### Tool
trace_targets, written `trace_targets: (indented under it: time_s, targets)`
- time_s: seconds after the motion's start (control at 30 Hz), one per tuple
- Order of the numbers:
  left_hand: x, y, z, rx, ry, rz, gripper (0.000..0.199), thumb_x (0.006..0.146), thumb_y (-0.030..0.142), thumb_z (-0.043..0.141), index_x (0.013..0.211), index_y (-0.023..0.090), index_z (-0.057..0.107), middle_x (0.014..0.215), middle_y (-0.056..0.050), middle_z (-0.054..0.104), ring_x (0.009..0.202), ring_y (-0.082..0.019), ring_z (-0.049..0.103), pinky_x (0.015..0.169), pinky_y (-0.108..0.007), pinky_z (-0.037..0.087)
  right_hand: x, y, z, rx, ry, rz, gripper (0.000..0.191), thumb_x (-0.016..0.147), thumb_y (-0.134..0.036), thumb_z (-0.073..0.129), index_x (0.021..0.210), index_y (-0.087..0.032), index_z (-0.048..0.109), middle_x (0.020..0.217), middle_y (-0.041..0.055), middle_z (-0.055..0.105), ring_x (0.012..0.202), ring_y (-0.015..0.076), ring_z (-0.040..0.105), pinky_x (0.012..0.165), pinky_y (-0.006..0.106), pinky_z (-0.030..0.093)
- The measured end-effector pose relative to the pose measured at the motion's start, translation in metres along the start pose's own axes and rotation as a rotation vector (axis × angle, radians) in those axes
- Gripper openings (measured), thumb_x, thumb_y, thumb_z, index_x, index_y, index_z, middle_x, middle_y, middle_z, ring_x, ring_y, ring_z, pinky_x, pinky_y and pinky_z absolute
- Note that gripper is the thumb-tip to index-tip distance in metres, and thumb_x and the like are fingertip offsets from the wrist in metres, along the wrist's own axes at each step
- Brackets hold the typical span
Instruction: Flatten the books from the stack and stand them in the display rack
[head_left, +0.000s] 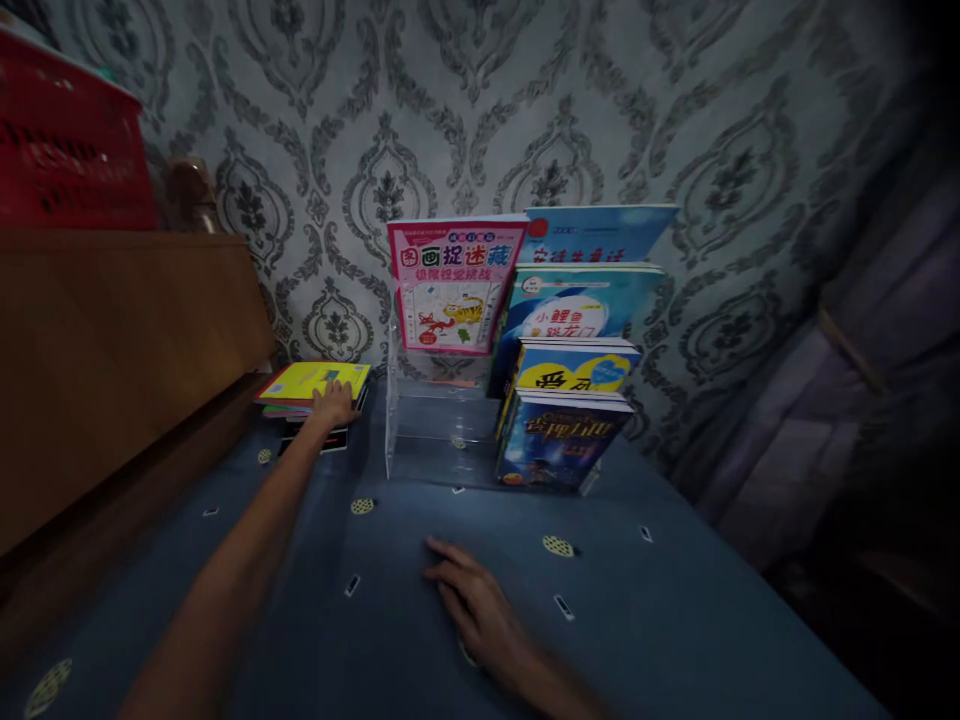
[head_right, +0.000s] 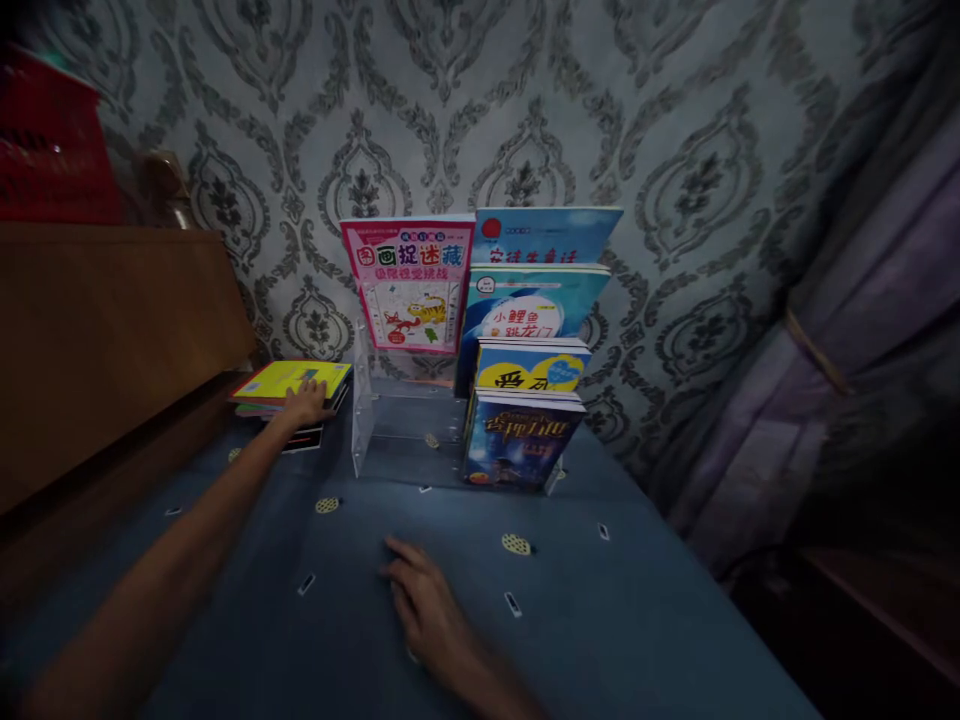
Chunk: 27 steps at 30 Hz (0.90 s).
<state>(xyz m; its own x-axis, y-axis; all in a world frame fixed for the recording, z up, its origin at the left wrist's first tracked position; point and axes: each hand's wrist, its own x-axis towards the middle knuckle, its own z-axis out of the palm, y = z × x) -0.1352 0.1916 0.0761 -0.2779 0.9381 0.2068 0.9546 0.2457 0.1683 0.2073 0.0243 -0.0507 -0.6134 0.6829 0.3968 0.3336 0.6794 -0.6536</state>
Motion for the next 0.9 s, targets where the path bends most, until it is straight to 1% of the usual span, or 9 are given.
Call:
trace_targets:
  time_s: [0.1,0.17,0.33,0.4,0.5,0.6,0.7,0.83,0.9]
  targets:
    - [-0.003,0.002,0.018,0.122,0.023,-0.008,0.061,0.092,0.037,0.053,0.147,0.012,0.043,0.157,-0.027,0.039,0.148,-0.042,0.030,0.113,-0.066,0.027,-0.001,0.000,-0.001,-0.001,-0.002,-0.020,0.030,0.103,-0.027,0.045,0.121,-0.023,0.068,0.145,0.0125,0.060,0.134,0.0250,0.057,0.111,0.047,0.050]
    - [-0.001,0.003,0.020,0.173,0.049,-0.005,0.054,0.097,0.033,0.044,0.146,0.011,0.044,0.153,-0.029,0.043,0.144,-0.043,0.037,0.108,-0.065,0.032,-0.001,-0.001,-0.003,-0.001,-0.006,-0.035,0.030,0.103,-0.027,0.045,0.123,-0.024,0.068,0.146,0.0116,0.059,0.135,0.0248,0.056,0.112,0.046,0.049]
    - [-0.002,-0.005,0.010,0.234,0.064,0.060,0.039,0.102,0.027,0.035,0.132,0.014,0.057,0.130,-0.023,0.063,0.125,-0.037,0.057,0.101,-0.056,0.042,0.001,-0.002,-0.005,-0.008,-0.031,-0.004,0.029,0.103,-0.027,0.045,0.118,-0.024,0.070,0.146,0.0107,0.058,0.135,0.0250,0.056,0.112,0.046,0.049]
    - [-0.010,-0.014,0.004,0.245,0.066,0.104,0.037,0.103,0.029,0.035,0.130,0.017,0.058,0.127,-0.020,0.066,0.123,-0.034,0.059,0.101,-0.055,0.042,0.002,-0.001,-0.004,-0.016,-0.038,-0.008,0.030,0.103,-0.027,0.045,0.118,-0.023,0.070,0.146,0.0117,0.059,0.136,0.0253,0.055,0.111,0.047,0.050]
    - [-0.033,-0.030,-0.005,0.252,0.067,0.180,0.037,0.103,0.029,0.038,0.133,0.020,0.056,0.134,-0.017,0.064,0.128,-0.032,0.057,0.103,-0.052,0.042,0.001,0.001,-0.003,-0.026,-0.035,-0.034,0.030,0.102,-0.025,0.044,0.120,-0.022,0.069,0.145,0.0125,0.059,0.135,0.0252,0.056,0.111,0.047,0.050]
    - [-0.067,-0.052,-0.008,0.248,0.061,0.246,0.041,0.102,0.027,0.042,0.141,0.025,0.054,0.148,-0.013,0.056,0.140,-0.029,0.048,0.110,-0.050,0.039,0.001,0.001,-0.003,-0.023,-0.018,-0.056,0.030,0.101,-0.023,0.045,0.120,-0.023,0.068,0.145,0.0118,0.060,0.135,0.0246,0.056,0.111,0.047,0.050]
    - [-0.116,-0.076,0.000,0.229,0.083,0.313,0.045,0.102,0.026,0.041,0.146,0.028,0.051,0.154,-0.010,0.051,0.144,-0.028,0.044,0.117,-0.054,0.032,0.003,0.000,-0.004,-0.018,-0.022,-0.063,0.030,0.100,-0.021,0.045,0.118,-0.023,0.069,0.144,0.0119,0.060,0.134,0.0242,0.057,0.111,0.048,0.049]
    - [-0.209,-0.098,0.013,0.182,0.017,0.458,0.048,0.104,0.030,0.037,0.151,0.032,0.046,0.157,-0.006,0.047,0.147,-0.025,0.040,0.120,-0.054,0.028,0.007,-0.002,-0.004,-0.007,-0.036,-0.030,0.029,0.099,-0.021,0.047,0.115,-0.022,0.071,0.143,0.0114,0.061,0.132,0.0250,0.058,0.110,0.049,0.049]
    - [-0.256,-0.103,0.012,0.123,-0.070,0.518,0.048,0.105,0.035,0.038,0.152,0.037,0.044,0.158,-0.002,0.045,0.147,-0.026,0.042,0.121,-0.054,0.028,0.008,-0.004,-0.005,0.006,-0.040,-0.023,0.029,0.098,-0.021,0.047,0.115,-0.022,0.071,0.143,0.0118,0.061,0.132,0.0255,0.059,0.111,0.049,0.049]
